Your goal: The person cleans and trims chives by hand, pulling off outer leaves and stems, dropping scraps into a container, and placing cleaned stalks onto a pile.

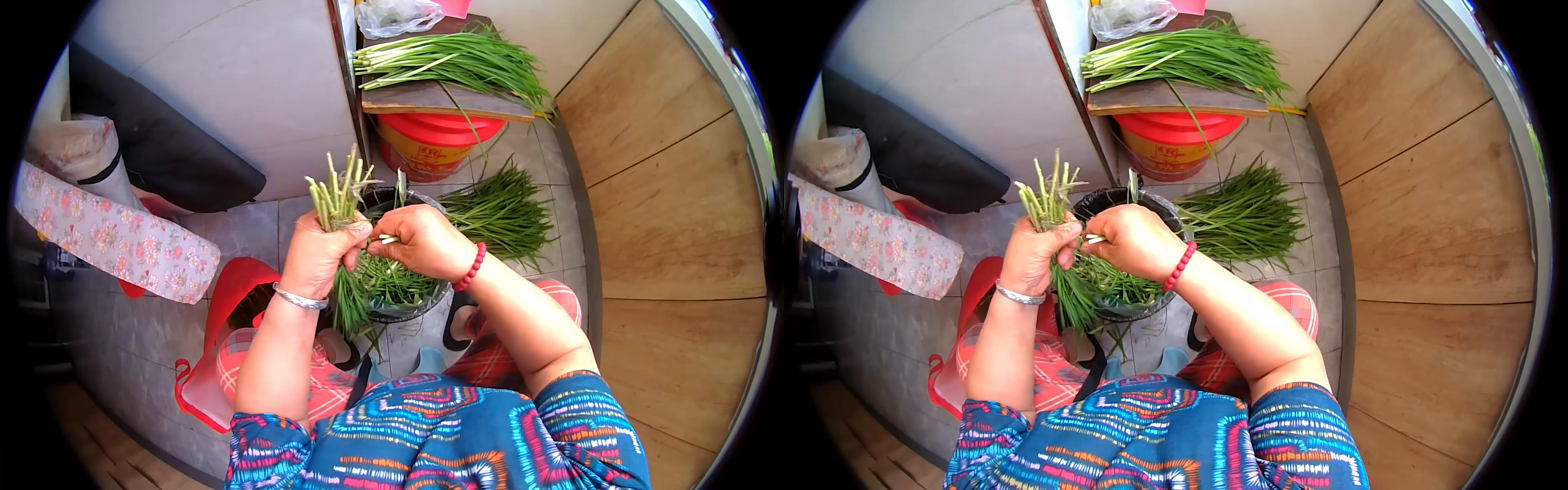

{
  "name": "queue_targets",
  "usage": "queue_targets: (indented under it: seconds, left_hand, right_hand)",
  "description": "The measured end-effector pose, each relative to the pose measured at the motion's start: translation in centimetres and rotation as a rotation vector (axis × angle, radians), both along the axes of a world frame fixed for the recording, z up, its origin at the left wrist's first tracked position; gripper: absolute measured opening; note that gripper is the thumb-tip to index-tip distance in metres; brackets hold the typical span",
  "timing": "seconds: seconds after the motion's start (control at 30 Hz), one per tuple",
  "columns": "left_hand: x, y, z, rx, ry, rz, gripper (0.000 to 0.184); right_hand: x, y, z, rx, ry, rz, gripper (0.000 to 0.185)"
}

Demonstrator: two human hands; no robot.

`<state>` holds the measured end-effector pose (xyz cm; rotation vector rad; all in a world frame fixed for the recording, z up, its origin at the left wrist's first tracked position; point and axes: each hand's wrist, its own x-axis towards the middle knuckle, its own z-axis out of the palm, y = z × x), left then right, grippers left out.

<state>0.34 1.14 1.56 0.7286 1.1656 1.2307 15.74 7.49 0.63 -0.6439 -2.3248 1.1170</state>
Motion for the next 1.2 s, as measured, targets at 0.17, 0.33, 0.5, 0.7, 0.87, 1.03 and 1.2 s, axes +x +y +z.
queue_targets:
  seconds: [0.17, 0.33, 0.5, 0.7, 0.87, 1.03, 1.2]
  left_hand:
    - [-1.8, 0.1, 0.3, -0.04, -0.119, 0.106, 0.008]
    - [-3.1, 0.1, 0.4, -0.026, -0.247, 0.141, 0.009]
    - [-2.0, 0.1, 0.5, -0.066, -0.217, 0.087, 0.011]
    - [-1.1, 0.0, 0.7, -0.042, -0.105, 0.076, 0.011]
    - [-2.6, 0.0, 1.1, -0.004, -0.163, 0.16, 0.009]
    - [-3.2, 0.0, 0.9, 0.0, -0.193, 0.17, 0.009]
    - [-1.8, 0.1, 0.6, -0.057, -0.177, 0.09, 0.013]
  right_hand:
    - [1.2, 1.1, 0.6, -0.093, -0.192, -0.114, 0.015]
    - [1.3, 0.9, 1.8, 0.002, -0.489, -0.254, 0.021]
    - [0.4, 0.5, 0.9, -0.42, 0.034, -0.108, 0.021]
    - [-0.6, -0.4, -0.2, -0.577, 0.117, -0.029, 0.015]
    - [0.8, 0.7, 0.4, -0.132, -0.463, -0.046, 0.015]
    - [1.3, 1.0, 0.1, -0.031, -0.324, -0.226, 0.019]
    - [-0.1, -0.1, 0.9, -0.558, 0.155, -0.098, 0.016]
